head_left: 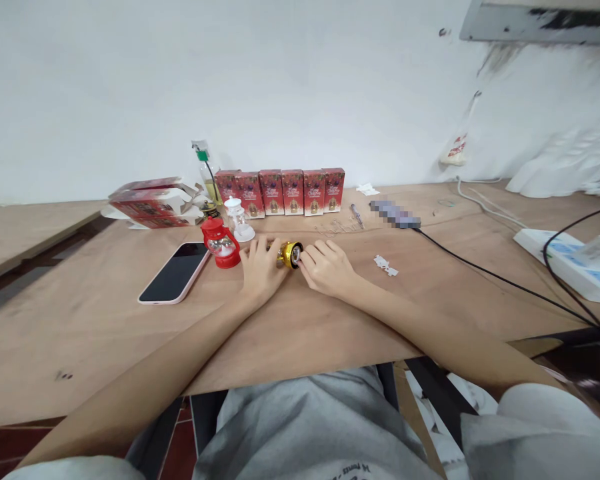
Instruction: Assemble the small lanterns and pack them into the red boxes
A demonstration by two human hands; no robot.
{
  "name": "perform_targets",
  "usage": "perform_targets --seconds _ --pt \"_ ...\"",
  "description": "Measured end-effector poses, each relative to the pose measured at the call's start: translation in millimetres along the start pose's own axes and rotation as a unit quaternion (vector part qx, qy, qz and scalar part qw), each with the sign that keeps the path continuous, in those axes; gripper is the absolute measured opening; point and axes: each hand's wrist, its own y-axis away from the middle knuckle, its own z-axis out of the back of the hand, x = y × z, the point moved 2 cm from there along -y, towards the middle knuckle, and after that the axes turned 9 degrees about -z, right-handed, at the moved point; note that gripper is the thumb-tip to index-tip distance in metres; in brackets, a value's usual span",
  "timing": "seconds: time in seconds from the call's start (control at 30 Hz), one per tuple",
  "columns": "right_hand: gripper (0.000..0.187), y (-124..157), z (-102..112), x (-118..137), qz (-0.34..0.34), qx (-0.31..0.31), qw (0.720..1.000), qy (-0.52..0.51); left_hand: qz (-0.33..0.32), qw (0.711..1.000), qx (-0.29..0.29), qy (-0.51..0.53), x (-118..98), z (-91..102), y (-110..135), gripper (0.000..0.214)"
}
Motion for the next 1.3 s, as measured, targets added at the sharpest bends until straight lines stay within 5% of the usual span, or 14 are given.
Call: perform_targets --seconds 0.93,1.1,1.3 --pt "0.026 0 1 -2 -0.092 0.030 0.979 -0.181 0.009 1.000 0.005 0.030 0 3.2 -1 0.035" --pt "0.022 -2 -1 -15 -0.161 0.053 0.943 -0.286 0.030 0.998 -0.024 0.047 12 2.7 -4 0.034" --pt "0.011 -5 -15 -48 -0.199 0.246 0.830 -0.459 0.053 0.995 -0.032 0.075 20 1.2 -6 0.037"
